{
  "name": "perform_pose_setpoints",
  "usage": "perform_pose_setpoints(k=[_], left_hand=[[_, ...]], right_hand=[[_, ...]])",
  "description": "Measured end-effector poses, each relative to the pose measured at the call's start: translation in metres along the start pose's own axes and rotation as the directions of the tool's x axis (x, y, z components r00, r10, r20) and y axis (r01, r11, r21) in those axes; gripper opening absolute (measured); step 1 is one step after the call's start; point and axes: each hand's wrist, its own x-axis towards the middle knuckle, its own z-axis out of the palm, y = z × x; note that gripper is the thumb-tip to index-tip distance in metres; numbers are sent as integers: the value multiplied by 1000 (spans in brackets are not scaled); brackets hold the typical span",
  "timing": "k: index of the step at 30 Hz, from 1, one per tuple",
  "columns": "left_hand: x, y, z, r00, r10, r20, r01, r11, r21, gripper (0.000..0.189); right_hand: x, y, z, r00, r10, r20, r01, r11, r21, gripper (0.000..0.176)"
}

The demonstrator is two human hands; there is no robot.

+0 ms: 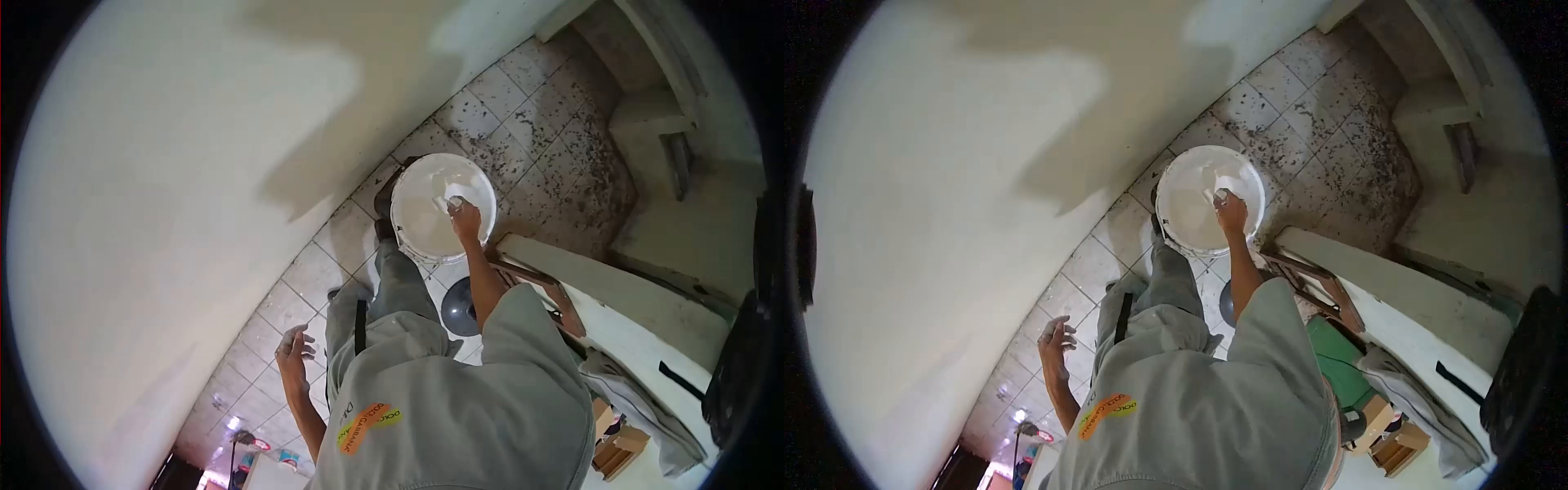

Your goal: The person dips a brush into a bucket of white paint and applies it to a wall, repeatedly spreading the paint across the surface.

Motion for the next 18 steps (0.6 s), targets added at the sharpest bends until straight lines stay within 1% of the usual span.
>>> perform_pose_setpoints(k=[2, 3, 5, 7, 8, 11, 14, 16, 17, 18], left_hand=[[-20, 0, -13, 999, -15, -49, 16, 1000, 22, 29], [34, 5, 75, 1000, 16, 27, -14, 997, -75, 29], [31, 7, 77, 1000, 3, 9, -2, 998, -70, 29], [30, 12, 73, 1000, 8, -27, -10, 998, -60, 28], [29, 13, 74, 999, 4, -32, -6, 998, -60, 28], [28, 13, 77, 999, 42, -15, -42, 999, -7, 29], [21, 15, 78, 996, 89, 1, -89, 996, -9, 30], [20, 9, 75, 996, 89, 21, -88, 996, -28, 30], [19, 5, 72, 995, 93, 31, -92, 995, -37, 30], [19, 1, 69, 993, 111, 37, -109, 993, -40, 30]], right_hand=[[-14, 8, 20, 1000, 12, -3, -12, 999, 51, 33], [85, 44, -37, 996, -6, -88, 4, 1000, -20, 33], [81, 49, -36, 997, 52, -53, -53, 999, -2, 32], [84, 54, -14, 996, 5, -93, -8, 1000, -27, 32], [83, 61, -11, 993, -15, -117, 9, 999, -53, 32], [77, 59, -20, 991, -30, -133, 24, 999, -46, 31], [47, 6, -68, 992, 104, -73, -90, 979, 184, 26], [37, 9, -75, 964, -59, -259, 112, 974, 197, 27], [32, 11, -77, 926, -137, -352, 214, 958, 191, 29], [29, 13, -79, 931, -101, -351, 192, 952, 236, 29]])
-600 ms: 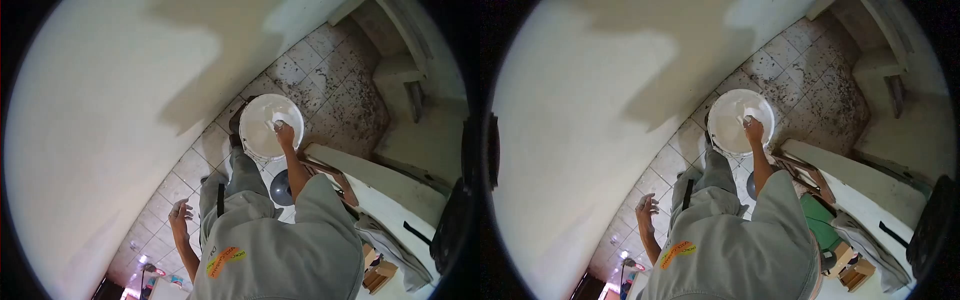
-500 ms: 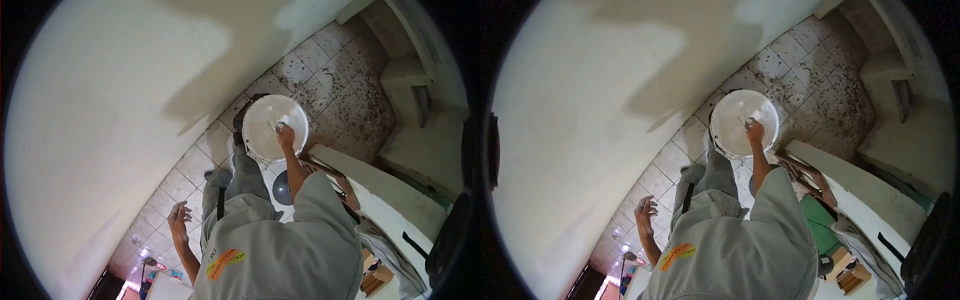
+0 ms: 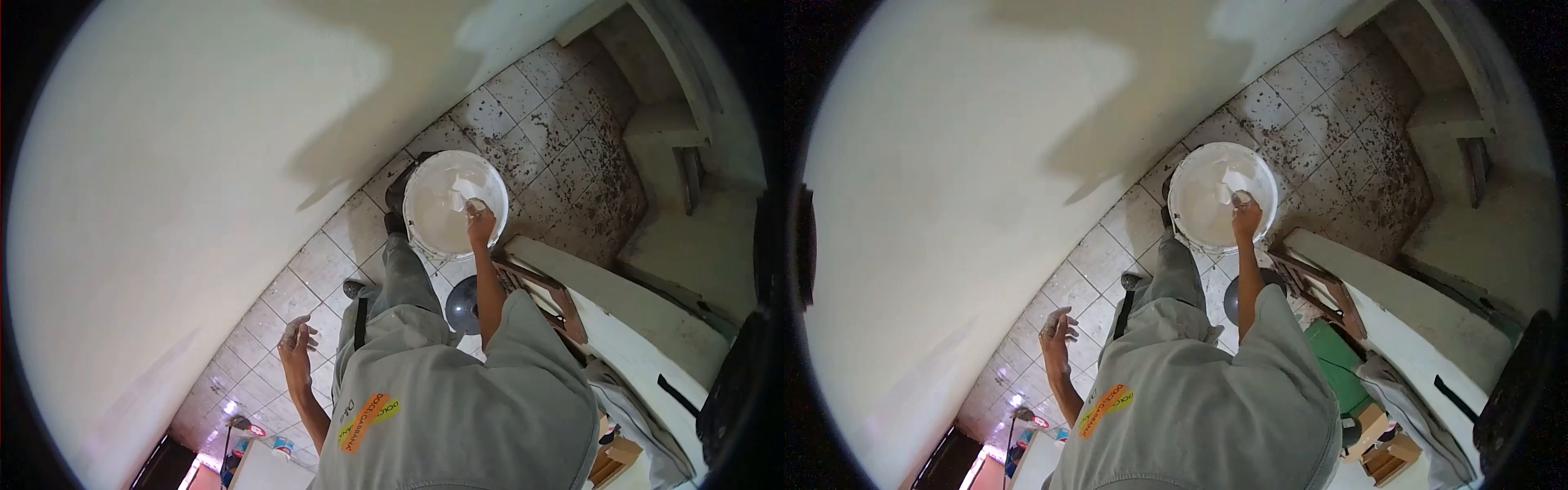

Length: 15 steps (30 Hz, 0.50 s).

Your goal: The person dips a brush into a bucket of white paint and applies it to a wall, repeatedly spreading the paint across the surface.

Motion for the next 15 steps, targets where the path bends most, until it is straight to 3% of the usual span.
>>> perform_pose_setpoints(k=[2, 5, 6, 8, 10, 12, 15], left_hand=[[-2, -8, -8, 999, 41, 19, -41, 999, -8, 29], [-3, -23, -28, 993, 114, 20, -114, 993, -33, 29], [-4, -29, -36, 990, 138, 10, -137, 990, -38, 29], [-6, -42, -52, 983, 181, -17, -182, 981, -67, 29], [-6, -60, -72, 975, 213, -58, -217, 973, -80, 29], [-12, -79, -89, 966, 233, -109, -245, 963, -115, 28], [-20, -104, -111, 945, 267, -188, -301, 934, -191, 29]], right_hand=[[-6, 5, -7, 998, 68, -19, -66, 995, 73, 30], [-14, 26, -6, 975, 70, -212, -13, 965, 261, 29], [-19, 11, -14, 975, 186, -122, -112, 885, 451, 28], [-31, 6, -22, 961, 215, -177, -103, 866, 490, 18], [-28, 22, -19, 967, 189, -173, -46, 794, 607, 16], [-24, 52, -18, 985, 130, -116, 8, 632, 775, 18], [-31, 30, -30, 862, 327, -388, -123, 876, 466, 29]])
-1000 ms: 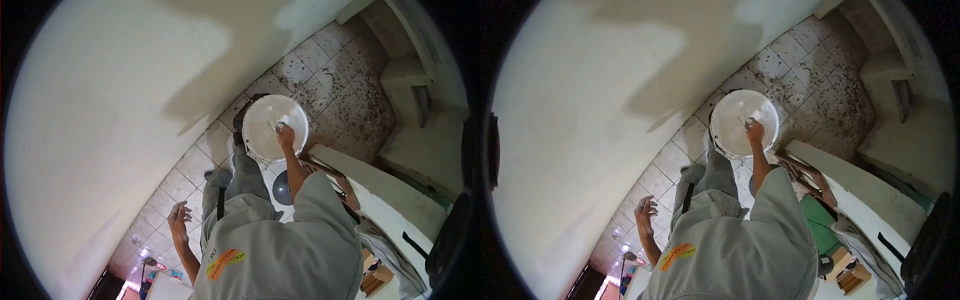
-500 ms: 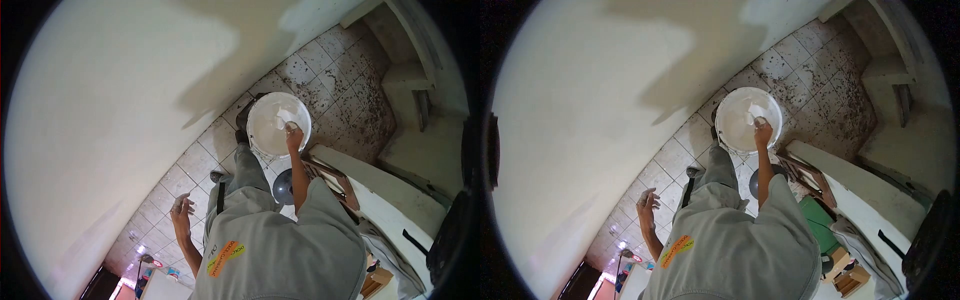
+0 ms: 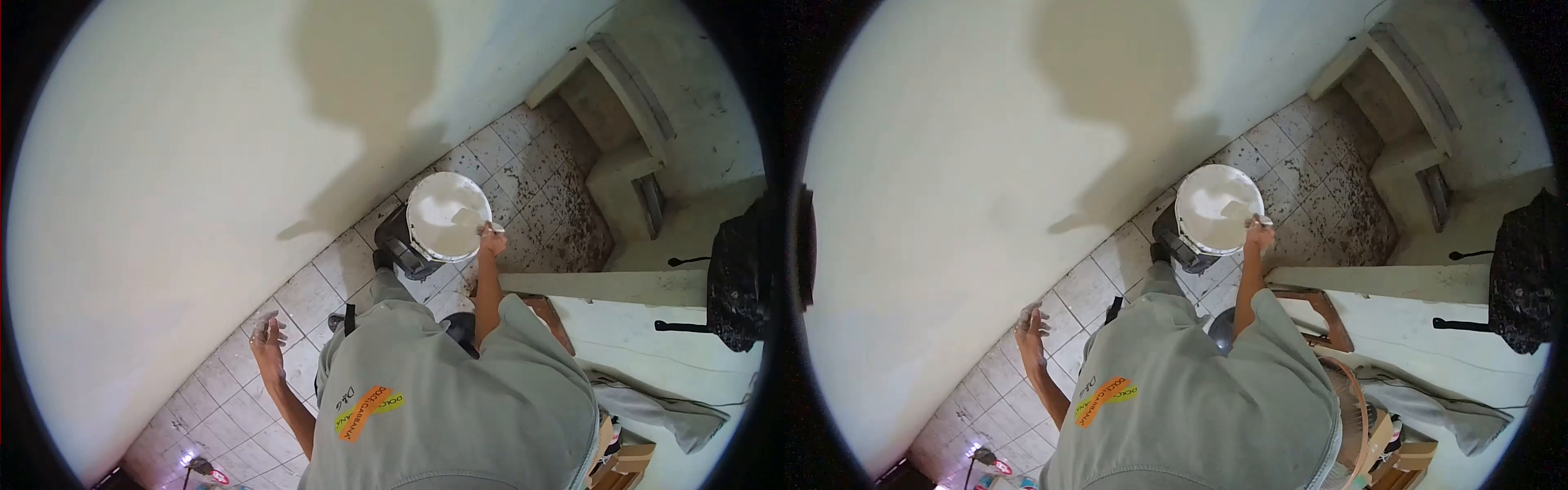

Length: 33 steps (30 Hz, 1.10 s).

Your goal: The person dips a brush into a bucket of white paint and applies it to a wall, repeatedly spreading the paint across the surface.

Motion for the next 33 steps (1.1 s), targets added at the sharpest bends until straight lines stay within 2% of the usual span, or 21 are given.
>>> perform_pose_setpoints(k=[1, 4, 5, 7, 10, 11, 16, 20, 23, 26, 27, 30, 33], left_hand=[[-6, -3, -8, 1000, -8, -9, 8, 1000, -13, 28], [-23, -13, -28, 998, -53, -19, 53, 999, 5, 29], [-22, -23, -35, 999, -42, -11, 42, 999, 3, 29], [-24, -50, -48, 999, -42, 19, 42, 999, 7, 29], [-38, -52, -60, 999, -36, 27, 34, 995, 95, 29], [-41, -53, -63, 999, -41, 15, 40, 997, 72, 29], [-46, -58, -74, 997, -64, -48, 64, 998, -6, 27], [-45, -50, -69, 998, -65, -18, 65, 997, -43, 26], [-40, -47, -63, 1000, -6, 15, 6, 1000, 7, 26], [-42, -31, -52, 998, 47, 49, -49, 998, 42, 29], [-42, -29, -48, 998, 50, 44, -52, 998, 41, 29], [-38, -26, -31, 997, 39, 70, -39, 999, 1, 27], [-33, -17, -6, 998, 7, 63, -4, 999, -48, 26]], right_hand=[[-20, -35, -5, 983, 161, -90, -168, 982, -80, 25], [-1, -15, -13, 978, 198, -66, -208, 947, -246, 21], [-8, -17, -8, 981, 194, -27, -196, 977, -82, 20], [-22, -14, -13, 984, 174, 33, -177, 958, 227, 19], [-59, -58, -27, 965, 260, 3, -260, 965, 29, 21], [-69, -67, -29, 959, 282, 36, -284, 953, 108, 19], [-65, -37, -32, 939, 311, 148, -339, 910, 239, 24], [-75, -31, -39, 923, 358, 143, -385, 876, 291, 25], [-73, -10, -49, 935, 327, 138, -355, 880, 315, 24], [-66, -1, -63, 903, 375, 209, -422, 864, 275, 25], [-68, -1, -70, 893, 336, 300, -421, 860, 288, 27], [-73, -16, -81, 803, 480, 353, -582, 761, 288, 27], [-80, -22, -85, 775, 494, 395, -621, 710, 331, 26]])
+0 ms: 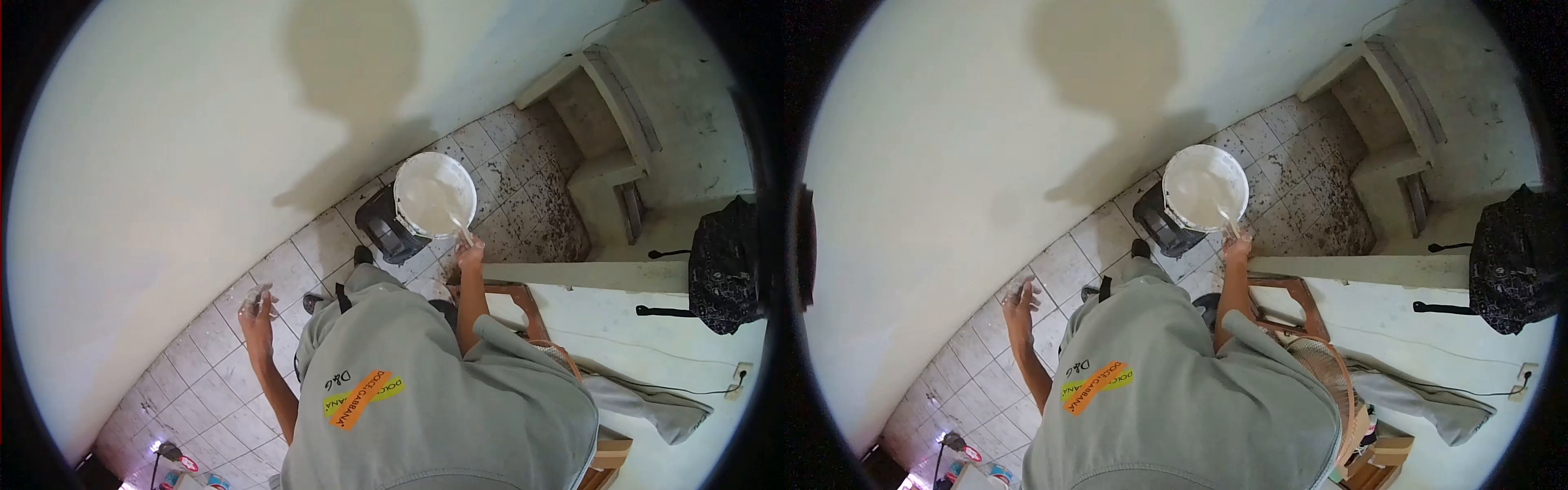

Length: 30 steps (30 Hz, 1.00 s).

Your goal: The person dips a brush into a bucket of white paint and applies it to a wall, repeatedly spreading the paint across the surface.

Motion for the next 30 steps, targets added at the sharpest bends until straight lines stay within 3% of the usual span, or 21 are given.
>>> perform_pose_setpoints(k=[3, 6, 9, 12, 15, 18, 21, 22, 25, 30], left_hand=[[7, 18, 27, 999, 8, 49, -10, 999, 49, 25], [15, 36, 53, 993, 45, 113, -58, 992, 113, 23], [23, 48, 71, 988, 39, 148, -66, 982, 175, 24], [34, 55, 93, 987, 47, 152, -83, 968, 236, 24], [37, 51, 108, 986, 49, 158, -91, 959, 270, 24], [34, 60, 129, 984, 18, 176, -66, 960, 272, 24], [35, 48, 143, 981, 36, 188, -84, 963, 256, 22], [33, 53, 147, 980, 15, 197, -72, 956, 286, 22], [36, 68, 150, 977, 10, 211, -81, 940, 331, 23], [45, 73, 151, 985, 9, 173, -63, 948, 313, 23]], right_hand=[[17, 4, -15, 987, 153, 42, -153, 988, 15, 25], [22, 8, -27, 983, 135, 123, -120, 985, -122, 25], [5, 13, -32, 996, 82, 39, -69, 963, -260, 24], [23, 29, -59, 980, 109, 166, 17, 788, -615, 33], [26, 30, -67, 974, 132, 185, -72, 951, -300, 33], [18, 24, -57, 986, 126, 105, -47, 833, -551, 34], [41, 25, -70, 959, 177, 221, -58, 887, -457, 27], [45, 26, -70, 955, 266, 131, -247, 958, -145, 18], [36, 23, -54, 983, 172, 66, -126, 890, -437, 19], [35, 22, -46, 983, 179, 43, -138, 874, -466, 12]])
